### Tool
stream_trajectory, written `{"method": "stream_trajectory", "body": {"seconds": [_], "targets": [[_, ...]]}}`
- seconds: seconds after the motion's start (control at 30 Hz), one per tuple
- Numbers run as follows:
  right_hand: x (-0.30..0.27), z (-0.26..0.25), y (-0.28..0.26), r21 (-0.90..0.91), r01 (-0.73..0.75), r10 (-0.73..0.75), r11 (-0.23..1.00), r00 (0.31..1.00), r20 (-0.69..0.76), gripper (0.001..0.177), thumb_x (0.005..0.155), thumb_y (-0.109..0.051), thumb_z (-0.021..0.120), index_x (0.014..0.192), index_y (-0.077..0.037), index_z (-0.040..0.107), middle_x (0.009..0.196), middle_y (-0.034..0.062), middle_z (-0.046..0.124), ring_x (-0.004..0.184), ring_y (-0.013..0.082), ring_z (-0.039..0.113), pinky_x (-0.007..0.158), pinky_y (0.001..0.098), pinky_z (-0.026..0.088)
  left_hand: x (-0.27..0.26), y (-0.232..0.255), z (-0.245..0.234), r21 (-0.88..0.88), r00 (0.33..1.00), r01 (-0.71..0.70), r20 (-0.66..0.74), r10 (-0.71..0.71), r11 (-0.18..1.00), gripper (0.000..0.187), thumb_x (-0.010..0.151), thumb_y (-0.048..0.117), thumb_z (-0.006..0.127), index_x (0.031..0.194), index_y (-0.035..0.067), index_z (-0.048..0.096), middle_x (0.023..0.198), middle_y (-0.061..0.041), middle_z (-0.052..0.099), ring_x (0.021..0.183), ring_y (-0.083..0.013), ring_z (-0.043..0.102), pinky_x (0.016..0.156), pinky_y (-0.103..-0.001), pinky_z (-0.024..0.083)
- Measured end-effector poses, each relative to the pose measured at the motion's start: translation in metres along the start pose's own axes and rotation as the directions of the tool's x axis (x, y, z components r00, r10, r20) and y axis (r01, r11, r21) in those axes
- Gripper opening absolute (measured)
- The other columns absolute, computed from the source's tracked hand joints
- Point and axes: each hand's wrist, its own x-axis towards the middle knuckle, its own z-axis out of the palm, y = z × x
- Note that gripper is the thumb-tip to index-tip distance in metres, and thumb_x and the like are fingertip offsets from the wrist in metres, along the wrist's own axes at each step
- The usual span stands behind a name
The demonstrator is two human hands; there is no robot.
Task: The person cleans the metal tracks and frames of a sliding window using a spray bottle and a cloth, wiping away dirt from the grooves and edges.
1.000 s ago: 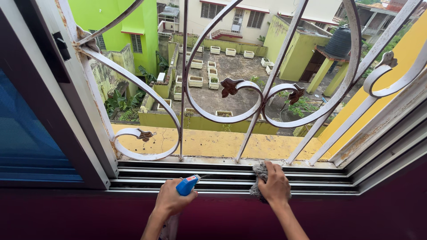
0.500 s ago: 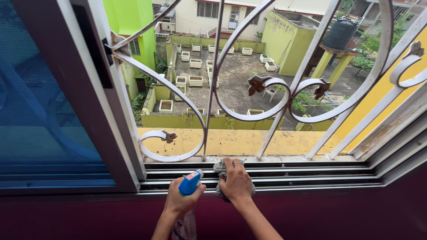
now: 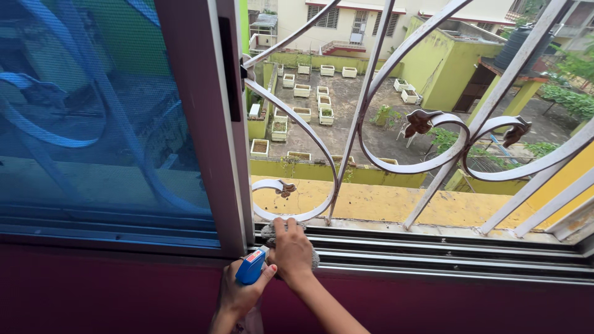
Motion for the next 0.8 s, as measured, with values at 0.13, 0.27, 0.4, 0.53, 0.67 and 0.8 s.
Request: {"method": "stream_trajectory", "body": {"seconds": [0.13,0.27,0.4,0.53,0.67,0.8], "targets": [[0.006,0.02,-0.018,-0.022,0.059,-0.06,0.998,0.996,-0.07,0.053,0.075,-0.006,0.074,0.125,-0.005,0.056,0.113,0.0172,0.06,0.101,0.0328,0.065,0.082,0.04,0.059,-0.004,0.009,-0.012,0.041,1.0,0.021,0.005,-0.022,0.999,0.029,0.076,0.033,0.083,0.07,0.006,0.076,0.064,-0.012,0.077,0.062,-0.0256,0.078,0.062,-0.037,0.058],[0.002,0.021,-0.011,0.038,0.074,-0.069,0.997,0.991,-0.117,0.053,0.078,-0.009,0.071,0.128,-0.007,0.056,0.114,0.0166,0.06,0.102,0.0327,0.066,0.079,0.0413,0.059,-0.003,0.017,-0.005,0.016,1.0,-0.002,-0.009,0.002,1.0,0.03,0.075,0.033,0.084,0.07,0.005,0.075,0.064,-0.013,0.076,0.06,-0.0249,0.078,0.06,-0.037,0.058],[-0.002,0.007,0.003,0.134,0.057,-0.05,0.989,0.997,-0.06,0.053,0.076,-0.012,0.071,0.127,-0.011,0.056,0.113,0.0139,0.06,0.105,0.0327,0.065,0.079,0.0443,0.058,0.0,0.023,0.015,-0.025,0.998,-0.038,-0.048,0.037,0.999,0.032,0.073,0.034,0.086,0.069,0.005,0.075,0.061,-0.012,0.075,0.056,-0.0246,0.077,0.058,-0.037,0.058],[-0.013,-0.023,0.034,0.17,0.045,-0.038,0.984,0.998,-0.044,0.053,0.075,-0.019,0.074,0.125,-0.012,0.057,0.115,0.0136,0.061,0.107,0.0345,0.065,0.082,0.0466,0.057,0.003,0.036,0.033,-0.049,0.999,-0.031,-0.014,0.031,0.998,0.032,0.072,0.035,0.086,0.07,0.005,0.077,0.062,-0.011,0.076,0.057,-0.0228,0.077,0.058,-0.035,0.059],[-0.021,-0.048,0.074,0.142,-0.01,0.008,0.99,1.0,0.016,0.059,0.072,-0.025,0.078,0.126,-0.012,0.057,0.117,0.0145,0.06,0.106,0.0353,0.065,0.084,0.0469,0.057,0.003,0.062,0.059,0.027,0.997,0.017,0.069,-0.019,1.0,0.034,0.073,0.038,0.086,0.07,0.005,0.077,0.061,-0.012,0.075,0.055,-0.0234,0.074,0.057,-0.036,0.057],[-0.03,-0.063,0.123,0.109,0.012,-0.006,0.994,0.999,-0.054,0.059,0.07,-0.023,0.077,0.126,-0.012,0.06,0.117,0.0135,0.063,0.106,0.0355,0.067,0.083,0.0464,0.058,-0.005,0.086,0.102,-0.017,0.989,-0.058,0.138,0.06,0.998,0.031,0.075,0.038,0.083,0.072,0.007,0.079,0.062,-0.01,0.075,0.054,-0.022,0.072,0.056,-0.036,0.056]]}}
